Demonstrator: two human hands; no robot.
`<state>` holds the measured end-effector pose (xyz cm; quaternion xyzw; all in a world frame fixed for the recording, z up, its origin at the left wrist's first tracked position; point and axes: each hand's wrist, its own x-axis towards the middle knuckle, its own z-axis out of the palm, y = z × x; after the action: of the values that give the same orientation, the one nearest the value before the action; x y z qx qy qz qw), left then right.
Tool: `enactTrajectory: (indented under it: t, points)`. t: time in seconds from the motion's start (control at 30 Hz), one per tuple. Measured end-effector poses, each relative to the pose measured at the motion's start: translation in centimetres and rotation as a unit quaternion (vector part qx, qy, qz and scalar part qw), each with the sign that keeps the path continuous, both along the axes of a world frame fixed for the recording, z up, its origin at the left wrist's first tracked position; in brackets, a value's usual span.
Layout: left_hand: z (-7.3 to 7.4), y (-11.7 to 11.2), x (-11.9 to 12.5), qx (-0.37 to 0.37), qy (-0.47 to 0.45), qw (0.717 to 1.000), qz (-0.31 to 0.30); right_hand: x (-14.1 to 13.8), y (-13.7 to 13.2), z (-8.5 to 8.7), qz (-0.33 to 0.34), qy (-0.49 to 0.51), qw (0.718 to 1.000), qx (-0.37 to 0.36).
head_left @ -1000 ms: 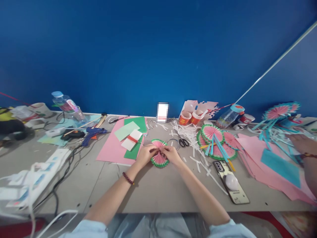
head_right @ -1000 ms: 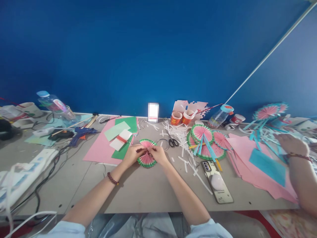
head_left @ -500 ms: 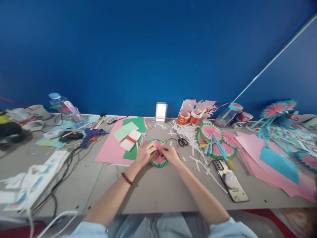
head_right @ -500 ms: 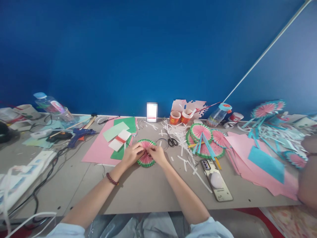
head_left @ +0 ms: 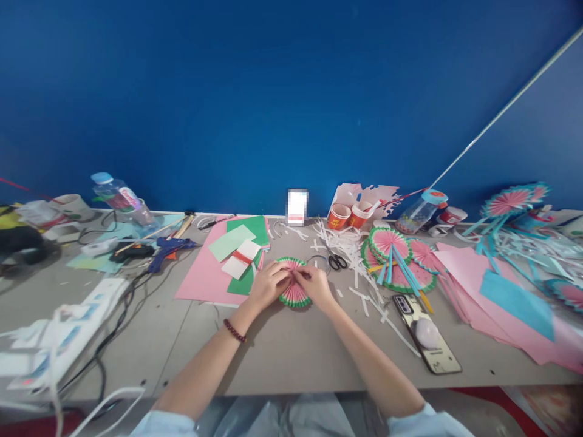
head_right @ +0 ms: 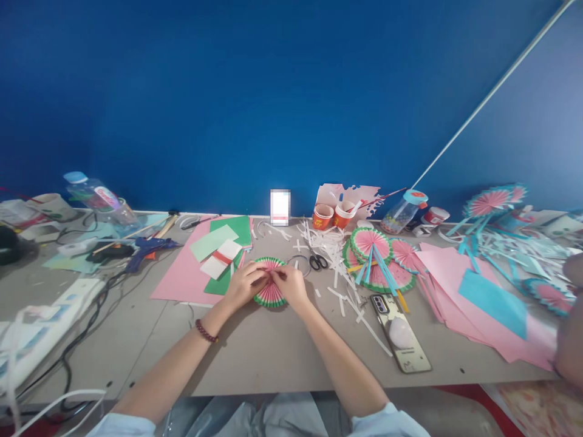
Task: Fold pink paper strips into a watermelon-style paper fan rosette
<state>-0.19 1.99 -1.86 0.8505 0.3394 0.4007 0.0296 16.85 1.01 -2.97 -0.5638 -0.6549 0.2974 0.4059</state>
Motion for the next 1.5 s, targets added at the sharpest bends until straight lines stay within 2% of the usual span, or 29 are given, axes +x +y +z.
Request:
enactTrajectory:
  t: [0.07, 0.2, 0.47, 0.73, 0.9, 1.17, 1.5]
  points:
    - [0.0, 0.0, 0.0, -0.015, -0.008, 1.000, -0.005, 0.1, -0.2, 0.2, 0.002, -0.089, 0.995, 0.045]
    - [-0.4, -0.2, 0.0, -0.020, 0.004, 1.000, -0.017, 0.1, -0.5, 0.6, 0.025, -0.236, 0.967, 0.089]
    - [-0.7, -0.2, -0.1, -0.087, 0.005, 0.996, -0.017, 0.6, -0.1, 0.5, 0.089, -0.331, 0.928, 0.148]
    - [-1.0, -0.2, -0.1, -0.091, -0.014, 0.996, -0.021, 0.9, 0.0, 1.0, 0.113, -0.356, 0.912, 0.168]
    - [-1.0, -0.1, -0.1, -0.062, -0.018, 0.998, -0.023, 0.8, 0.0, 0.7, 0.093, -0.359, 0.912, 0.173]
    - [-1.0, -0.3, -0.2, -0.116, -0.039, 0.992, -0.026, 0.7, -0.1, 1.2, 0.105, -0.333, 0.923, 0.161]
    - [-0.6, -0.4, 0.0, -0.177, -0.075, 0.981, -0.034, 0.6, -0.3, 1.7, 0.090, -0.258, 0.955, 0.114]
